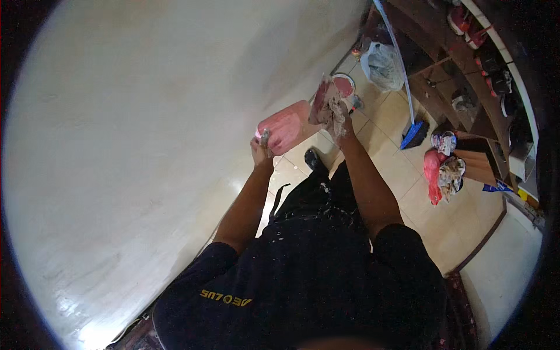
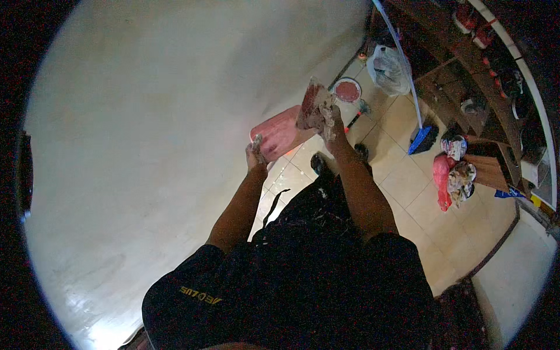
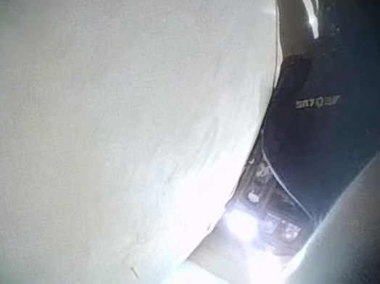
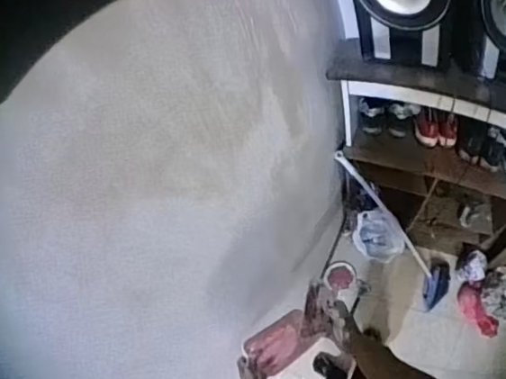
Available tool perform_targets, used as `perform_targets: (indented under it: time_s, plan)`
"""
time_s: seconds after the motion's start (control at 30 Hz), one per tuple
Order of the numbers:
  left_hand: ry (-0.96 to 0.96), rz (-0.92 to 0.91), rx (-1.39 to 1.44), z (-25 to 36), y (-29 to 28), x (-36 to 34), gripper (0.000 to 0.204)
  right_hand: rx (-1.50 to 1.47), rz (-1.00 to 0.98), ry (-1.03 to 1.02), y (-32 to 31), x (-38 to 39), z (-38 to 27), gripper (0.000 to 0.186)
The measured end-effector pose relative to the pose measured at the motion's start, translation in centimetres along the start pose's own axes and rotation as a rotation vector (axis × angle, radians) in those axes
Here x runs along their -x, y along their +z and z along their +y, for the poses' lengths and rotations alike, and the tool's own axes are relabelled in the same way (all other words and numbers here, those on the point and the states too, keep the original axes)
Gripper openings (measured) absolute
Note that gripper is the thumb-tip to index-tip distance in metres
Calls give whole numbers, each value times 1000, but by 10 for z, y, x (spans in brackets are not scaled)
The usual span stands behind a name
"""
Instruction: The person applies skimming compound to an interior wall using a putty knife, scooping the compound from a plastic container.
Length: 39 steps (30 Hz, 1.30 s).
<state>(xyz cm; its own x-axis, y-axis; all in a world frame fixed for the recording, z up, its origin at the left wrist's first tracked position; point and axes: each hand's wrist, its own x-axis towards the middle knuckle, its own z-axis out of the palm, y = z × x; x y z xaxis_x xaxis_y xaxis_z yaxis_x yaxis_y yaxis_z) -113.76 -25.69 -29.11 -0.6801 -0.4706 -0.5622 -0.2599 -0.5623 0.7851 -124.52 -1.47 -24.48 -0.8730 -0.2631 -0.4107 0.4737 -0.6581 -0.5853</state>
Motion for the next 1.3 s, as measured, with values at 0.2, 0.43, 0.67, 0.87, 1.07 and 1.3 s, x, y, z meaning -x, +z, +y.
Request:
perform_targets:
  time_s: [0.2,0.43,0.67,0.87,1.07,1.3]
  plan:
    - [-24,40,-70,-1,-15,21,51,-214,110,-17,-4,-66,21,17]
    - [-129,-50,-61,-3,-49,46,50,-186,188,-47,25,-159,36,25]
    - [-192,-105,-14,12,-51,42,38,41,315,-56,2,-178,62,38]
    - [-137,-171,-90,17,-45,37,55,-262,84,-171,16,-187,52,25]
    - [-199,-218,-104,22,-37,30,52,82,265,-10,-1,-205,79,32]
    - [-157,-265,-156,23,-39,24,51,-253,145,-151,13,-208,45,44]
